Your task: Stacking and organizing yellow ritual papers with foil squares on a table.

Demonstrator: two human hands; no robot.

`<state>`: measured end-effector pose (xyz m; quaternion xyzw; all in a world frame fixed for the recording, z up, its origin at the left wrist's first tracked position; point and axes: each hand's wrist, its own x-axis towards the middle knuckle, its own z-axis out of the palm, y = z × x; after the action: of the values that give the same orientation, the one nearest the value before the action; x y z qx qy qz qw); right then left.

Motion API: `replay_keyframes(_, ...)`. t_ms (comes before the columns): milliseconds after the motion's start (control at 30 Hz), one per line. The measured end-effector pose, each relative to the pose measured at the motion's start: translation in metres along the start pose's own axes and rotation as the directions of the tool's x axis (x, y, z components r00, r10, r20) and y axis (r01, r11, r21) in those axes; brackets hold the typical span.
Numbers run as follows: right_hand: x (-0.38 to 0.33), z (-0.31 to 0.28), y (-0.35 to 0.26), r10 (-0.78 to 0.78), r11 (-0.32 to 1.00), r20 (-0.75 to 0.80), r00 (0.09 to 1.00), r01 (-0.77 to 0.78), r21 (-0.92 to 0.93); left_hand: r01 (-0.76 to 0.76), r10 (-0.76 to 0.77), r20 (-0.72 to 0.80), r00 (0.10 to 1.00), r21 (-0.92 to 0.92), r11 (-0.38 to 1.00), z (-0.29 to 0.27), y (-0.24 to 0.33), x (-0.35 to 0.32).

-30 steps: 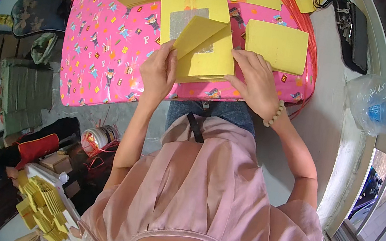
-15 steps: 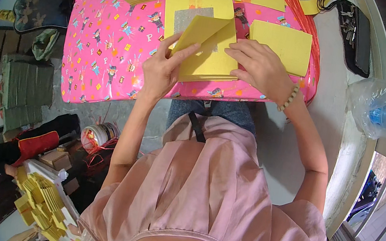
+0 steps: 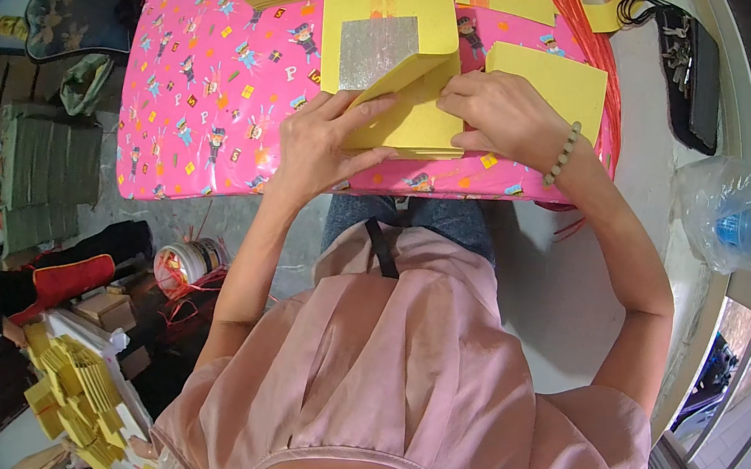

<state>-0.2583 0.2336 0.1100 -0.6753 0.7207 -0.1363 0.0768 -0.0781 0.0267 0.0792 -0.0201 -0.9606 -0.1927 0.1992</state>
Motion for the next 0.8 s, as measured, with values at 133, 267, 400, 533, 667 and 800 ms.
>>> replay_keyframes(133, 0.001, 0.002, -0.002, -0.002, 0.999, 0.018, 1.000, 0.003, -0.043, -0.007, 0.007, -0.013, 1.000, 0.019, 1.000, 0.001, 0.000, 0.000)
replay_keyframes(267, 0.006, -0.004, -0.004, 0.028, 0.998, 0.134, 0.991, -0.020, -0.063, 0.004, -0.004, -0.002, 1.000, 0.007, 1.000, 0.000, -0.001, 0.000)
replay_keyframes(400, 0.008, -0.002, -0.002, 0.010, 0.998, 0.119, 0.993, -0.003, -0.059, 0.002, -0.002, 0.007, 1.000, 0.020, 1.000, 0.000, 0.000, 0.001)
replay_keyframes(533, 0.010, -0.002, -0.001, -0.005, 0.995, 0.123, 0.992, 0.018, -0.098, -0.001, 0.001, -0.006, 1.000, 0.022, 1.000, 0.001, 0.000, 0.001)
replay_keyframes(667, 0.011, -0.004, -0.004, -0.007, 0.991, 0.134, 0.991, 0.025, -0.133, 0.006, -0.006, -0.006, 1.000, 0.021, 1.000, 0.001, -0.001, 0.000)
replay_keyframes(800, 0.013, 0.001, 0.005, -0.030, 0.981, 0.134, 0.991, 0.055, -0.188, 0.003, -0.003, -0.010, 1.000, 0.013, 1.000, 0.004, -0.001, 0.000)
